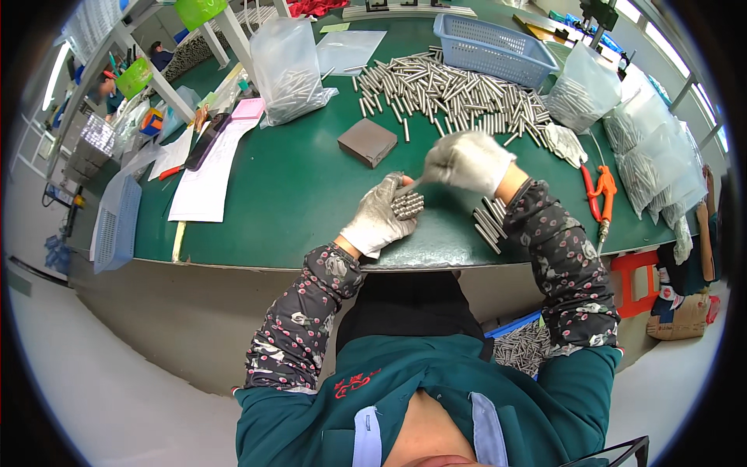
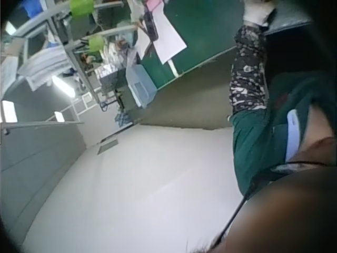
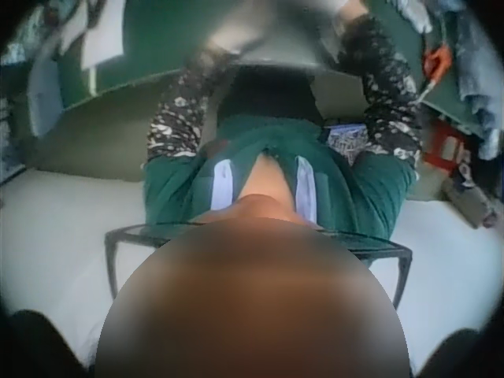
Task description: Arranging metal pins into a bundle and cleaning them with an air duster gun.
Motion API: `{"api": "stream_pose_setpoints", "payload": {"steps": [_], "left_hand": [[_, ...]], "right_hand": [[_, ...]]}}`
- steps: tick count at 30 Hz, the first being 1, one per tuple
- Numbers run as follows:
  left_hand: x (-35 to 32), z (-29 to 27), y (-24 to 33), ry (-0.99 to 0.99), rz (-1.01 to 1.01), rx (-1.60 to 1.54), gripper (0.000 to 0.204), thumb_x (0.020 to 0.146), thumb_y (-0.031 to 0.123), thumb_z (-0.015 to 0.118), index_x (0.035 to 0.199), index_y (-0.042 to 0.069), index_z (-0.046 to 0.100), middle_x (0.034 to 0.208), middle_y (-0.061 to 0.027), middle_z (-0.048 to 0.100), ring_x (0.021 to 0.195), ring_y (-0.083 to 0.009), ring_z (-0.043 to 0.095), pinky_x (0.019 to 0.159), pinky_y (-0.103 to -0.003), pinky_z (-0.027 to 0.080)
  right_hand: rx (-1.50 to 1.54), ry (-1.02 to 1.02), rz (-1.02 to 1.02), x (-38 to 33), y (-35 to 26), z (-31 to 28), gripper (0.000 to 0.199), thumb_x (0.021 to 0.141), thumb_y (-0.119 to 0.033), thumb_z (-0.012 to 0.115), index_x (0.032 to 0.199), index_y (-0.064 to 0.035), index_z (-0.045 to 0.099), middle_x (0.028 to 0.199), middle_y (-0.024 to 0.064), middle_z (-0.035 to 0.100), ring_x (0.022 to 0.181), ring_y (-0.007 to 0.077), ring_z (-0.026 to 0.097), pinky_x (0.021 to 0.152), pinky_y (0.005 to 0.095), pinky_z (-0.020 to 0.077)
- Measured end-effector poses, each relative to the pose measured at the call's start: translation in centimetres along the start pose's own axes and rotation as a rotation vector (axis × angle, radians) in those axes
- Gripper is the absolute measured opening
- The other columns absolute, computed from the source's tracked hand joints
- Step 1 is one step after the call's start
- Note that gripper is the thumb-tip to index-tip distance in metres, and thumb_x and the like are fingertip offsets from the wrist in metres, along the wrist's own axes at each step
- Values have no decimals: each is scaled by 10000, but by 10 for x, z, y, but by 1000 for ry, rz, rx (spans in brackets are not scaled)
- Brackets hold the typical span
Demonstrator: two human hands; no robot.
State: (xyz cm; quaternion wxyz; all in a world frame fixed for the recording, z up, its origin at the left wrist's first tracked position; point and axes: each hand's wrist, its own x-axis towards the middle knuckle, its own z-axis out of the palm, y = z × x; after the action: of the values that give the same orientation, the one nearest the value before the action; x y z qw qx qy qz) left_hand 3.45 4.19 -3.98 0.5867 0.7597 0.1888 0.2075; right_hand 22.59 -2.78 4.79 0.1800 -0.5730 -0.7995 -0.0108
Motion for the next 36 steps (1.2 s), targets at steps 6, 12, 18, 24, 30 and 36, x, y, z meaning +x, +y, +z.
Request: {"api": "stream_pose_setpoints", "payload": {"steps": [6,12,18,24,30,36], "left_hand": [[-7,-1,7,72,34,56,510,637,53,678,1080,39,428,890,-32,569,835,-129,572,744,-245,466],[-4,-2,19,-31,-76,-24,652,650,-59,637,1210,40,318,942,-13,500,834,-74,491,753,-210,430],[-6,1,13,-23,-18,-138,558,634,-13,632,1128,40,376,875,-23,580,817,-101,564,714,-229,459],[-5,1,14,-16,-18,-118,552,635,-27,622,1125,44,378,903,-37,581,839,-109,566,722,-233,464],[-8,3,18,24,-82,-74,599,645,-30,653,1164,65,370,908,-13,515,812,-91,525,731,-232,462],[-5,1,17,28,-66,100,580,646,-31,652,1151,64,382,900,-14,519,803,-85,524,722,-227,461]], "right_hand": [[-74,-55,-138,9,-26,-6,131,733,-241,636,705,-113,637,654,49,581,649,230,580,584,338,464],[-62,40,-33,11,0,-18,165,742,-301,613,719,-144,659,692,32,605,677,224,593,611,347,472],[-65,55,-283,14,-20,-13,245,713,-320,644,648,-95,570,602,67,494,614,270,539,560,377,420],[-150,57,-115,1,-26,-6,250,723,-329,631,660,-97,561,606,67,496,609,264,545,531,376,426],[-197,171,23,-25,-41,14,249,743,-337,610,680,-103,555,604,62,500,607,258,546,510,377,430],[-138,161,92,-34,-38,10,193,744,-307,604,718,-117,591,648,58,554,657,247,577,565,360,451]]}}
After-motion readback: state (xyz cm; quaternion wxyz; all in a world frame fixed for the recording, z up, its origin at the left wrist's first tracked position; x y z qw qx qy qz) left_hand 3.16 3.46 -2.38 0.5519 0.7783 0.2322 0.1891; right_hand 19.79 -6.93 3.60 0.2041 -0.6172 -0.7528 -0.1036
